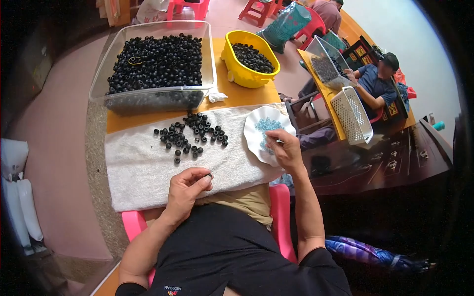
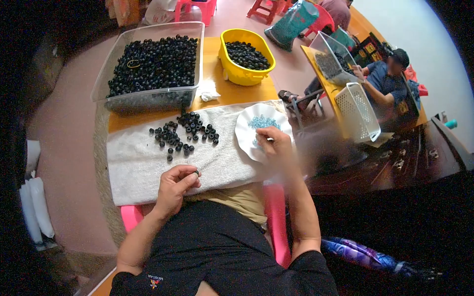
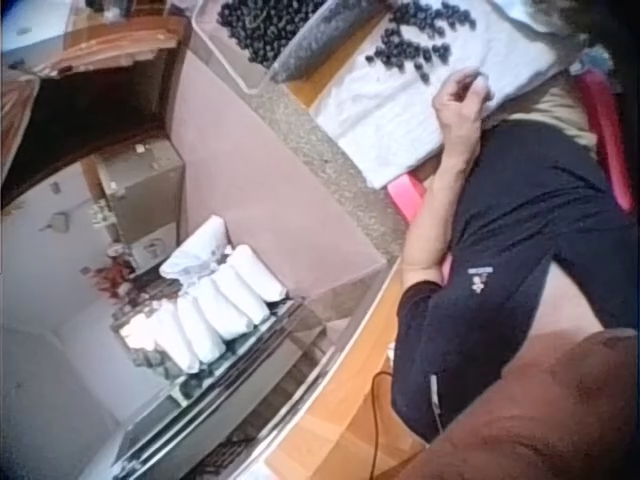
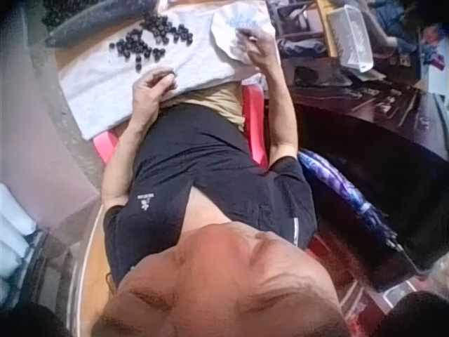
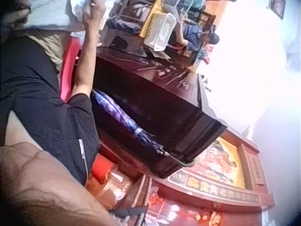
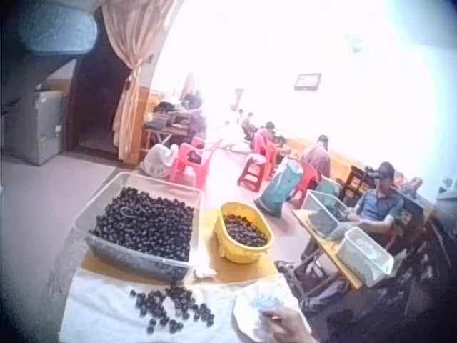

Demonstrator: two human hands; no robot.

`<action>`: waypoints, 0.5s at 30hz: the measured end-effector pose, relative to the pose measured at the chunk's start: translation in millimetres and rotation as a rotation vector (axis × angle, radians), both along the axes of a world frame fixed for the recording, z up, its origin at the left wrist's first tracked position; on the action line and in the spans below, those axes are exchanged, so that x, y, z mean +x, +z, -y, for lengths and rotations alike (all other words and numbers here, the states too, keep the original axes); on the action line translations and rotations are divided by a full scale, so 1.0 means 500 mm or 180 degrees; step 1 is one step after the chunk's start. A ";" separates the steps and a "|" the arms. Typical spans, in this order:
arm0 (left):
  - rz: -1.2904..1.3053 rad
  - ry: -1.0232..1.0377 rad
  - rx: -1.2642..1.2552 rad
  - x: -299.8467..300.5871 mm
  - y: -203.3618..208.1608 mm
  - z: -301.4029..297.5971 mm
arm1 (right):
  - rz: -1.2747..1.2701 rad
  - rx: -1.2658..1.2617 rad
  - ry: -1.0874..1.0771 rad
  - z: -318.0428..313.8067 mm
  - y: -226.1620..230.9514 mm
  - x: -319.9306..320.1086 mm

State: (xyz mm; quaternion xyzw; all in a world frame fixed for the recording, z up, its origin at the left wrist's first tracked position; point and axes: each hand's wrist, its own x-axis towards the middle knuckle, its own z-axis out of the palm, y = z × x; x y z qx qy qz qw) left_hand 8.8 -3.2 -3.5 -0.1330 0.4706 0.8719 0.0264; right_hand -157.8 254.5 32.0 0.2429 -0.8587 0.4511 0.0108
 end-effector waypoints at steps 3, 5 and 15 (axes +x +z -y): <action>-0.0061 -0.0107 -0.0183 -0.001 0.007 -0.005 | 0.0198 -0.0175 -0.0081 -0.002 0.005 0.006; -0.0208 -0.0195 -0.0276 -0.005 0.010 -0.011 | 0.0342 -0.0263 -0.0218 -0.003 0.011 0.013; 0.0022 -0.0762 -0.0110 -0.143 0.030 -0.095 | 0.1193 -0.1046 -0.0041 -0.015 0.016 0.040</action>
